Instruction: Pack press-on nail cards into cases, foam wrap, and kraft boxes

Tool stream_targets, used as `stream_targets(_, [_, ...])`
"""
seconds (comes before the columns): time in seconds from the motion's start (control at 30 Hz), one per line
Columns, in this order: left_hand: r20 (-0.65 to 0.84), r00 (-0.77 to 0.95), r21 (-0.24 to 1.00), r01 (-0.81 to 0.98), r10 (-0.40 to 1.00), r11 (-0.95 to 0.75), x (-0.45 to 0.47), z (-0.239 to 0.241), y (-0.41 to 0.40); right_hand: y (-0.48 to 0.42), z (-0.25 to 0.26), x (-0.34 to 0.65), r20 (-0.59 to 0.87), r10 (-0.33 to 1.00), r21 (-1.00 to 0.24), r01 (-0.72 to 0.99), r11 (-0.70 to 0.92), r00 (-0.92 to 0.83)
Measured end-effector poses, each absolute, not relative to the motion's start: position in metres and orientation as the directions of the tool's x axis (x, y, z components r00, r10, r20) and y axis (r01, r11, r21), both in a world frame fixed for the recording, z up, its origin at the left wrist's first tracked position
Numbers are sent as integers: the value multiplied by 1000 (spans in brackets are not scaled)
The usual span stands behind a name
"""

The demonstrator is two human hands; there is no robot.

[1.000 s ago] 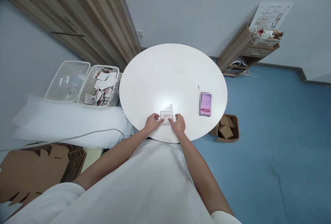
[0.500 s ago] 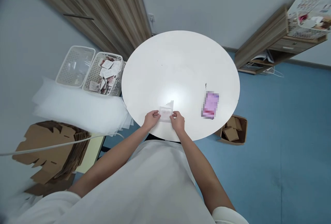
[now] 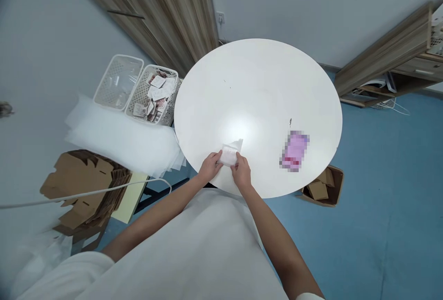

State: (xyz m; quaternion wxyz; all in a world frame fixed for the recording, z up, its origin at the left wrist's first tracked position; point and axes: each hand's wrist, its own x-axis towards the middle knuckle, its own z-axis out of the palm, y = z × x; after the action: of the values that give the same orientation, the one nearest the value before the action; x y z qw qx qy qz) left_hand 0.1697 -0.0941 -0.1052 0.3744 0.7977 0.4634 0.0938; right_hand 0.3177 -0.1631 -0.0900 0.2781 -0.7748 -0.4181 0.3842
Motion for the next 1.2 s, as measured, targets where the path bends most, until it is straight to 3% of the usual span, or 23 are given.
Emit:
stream_targets(0.23, [-201, 546, 729, 637, 813, -248, 144, -94, -31, -104, -89, 283, -363, 844, -787, 355, -505, 395])
stream_targets(0.43, [-170, 403, 751, 644, 899, -147, 113, -87, 52, -11, -85, 247, -394, 842, -822, 268, -502, 368])
stream_targets(0.67, [-142, 365, 771, 624, 920, -128, 89, -93, 129, 75, -95, 223, -360, 878, -885, 183, -428, 315])
stream_targets(1.2, [-102, 432, 802, 569, 896, -183, 73, -98, 142, 79, -101, 220, -348, 904, -876, 258, -407, 248])
